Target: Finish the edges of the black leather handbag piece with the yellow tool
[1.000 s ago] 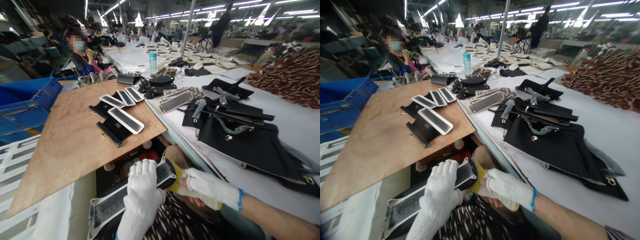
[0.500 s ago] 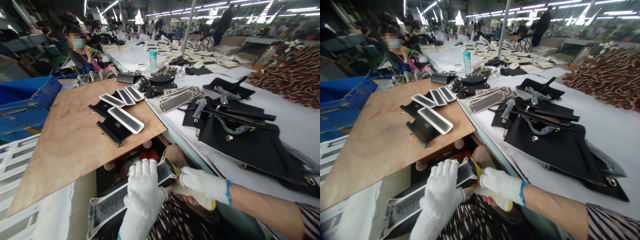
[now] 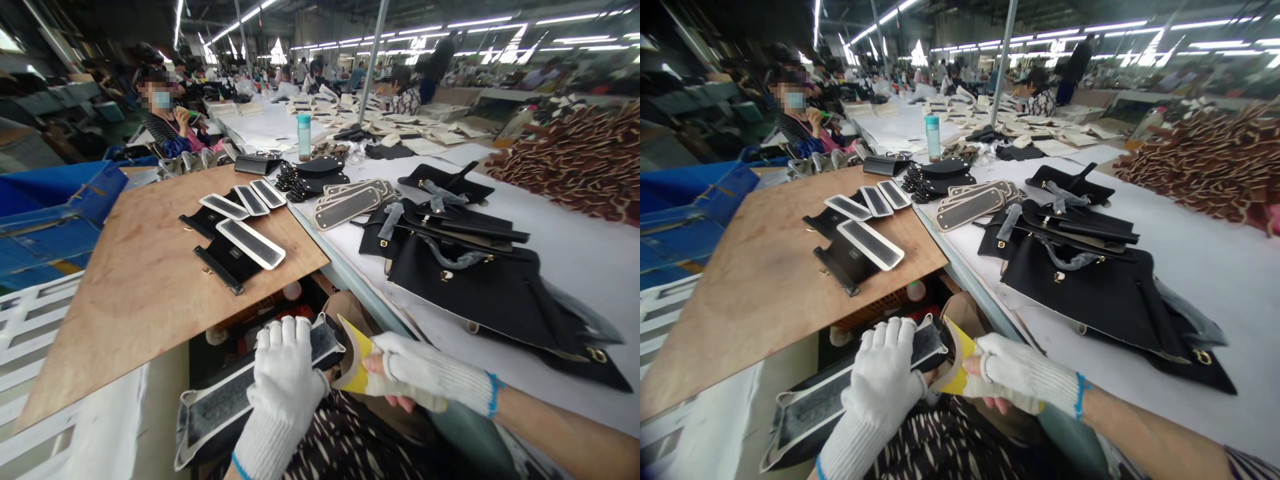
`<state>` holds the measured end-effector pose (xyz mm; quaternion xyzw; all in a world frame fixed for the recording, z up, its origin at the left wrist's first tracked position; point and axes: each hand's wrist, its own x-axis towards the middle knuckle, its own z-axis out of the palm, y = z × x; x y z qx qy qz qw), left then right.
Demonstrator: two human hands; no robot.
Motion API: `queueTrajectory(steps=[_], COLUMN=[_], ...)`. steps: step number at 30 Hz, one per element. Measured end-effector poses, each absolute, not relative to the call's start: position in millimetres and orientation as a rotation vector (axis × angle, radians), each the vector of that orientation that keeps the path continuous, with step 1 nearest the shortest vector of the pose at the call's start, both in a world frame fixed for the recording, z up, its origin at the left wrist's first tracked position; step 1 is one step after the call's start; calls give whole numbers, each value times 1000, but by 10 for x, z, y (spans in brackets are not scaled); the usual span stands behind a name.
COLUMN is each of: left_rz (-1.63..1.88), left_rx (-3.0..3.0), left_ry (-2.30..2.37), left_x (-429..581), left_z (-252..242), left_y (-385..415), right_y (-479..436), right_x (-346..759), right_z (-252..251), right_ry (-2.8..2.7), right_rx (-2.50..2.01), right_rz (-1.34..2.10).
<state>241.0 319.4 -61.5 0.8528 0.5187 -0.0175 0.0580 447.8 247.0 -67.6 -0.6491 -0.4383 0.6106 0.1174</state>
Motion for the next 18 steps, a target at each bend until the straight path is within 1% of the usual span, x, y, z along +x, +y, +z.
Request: queueTrajectory(steps=[3,7,12,18], left_rz=[-78,-109,-105,-133], left_rx=[2585,2585,2568,2570], left_ry=[1570,1556,1536,1516], left_x=[2415,2421,2416,2399], left_z=[-626,-617,-592,-613], left_y=[3200,3210,3215,3226], right_y=[2508,2541,2600,2644], right_x=[4463,4481,4452,4424], right_z=[-808,-949,-838,-775], right_ry=[-1359,-1288,-1273,-1255], right_rx=[-1849,-1877,-1832,-1908], right_rz=[1809,1858,1873,1893])
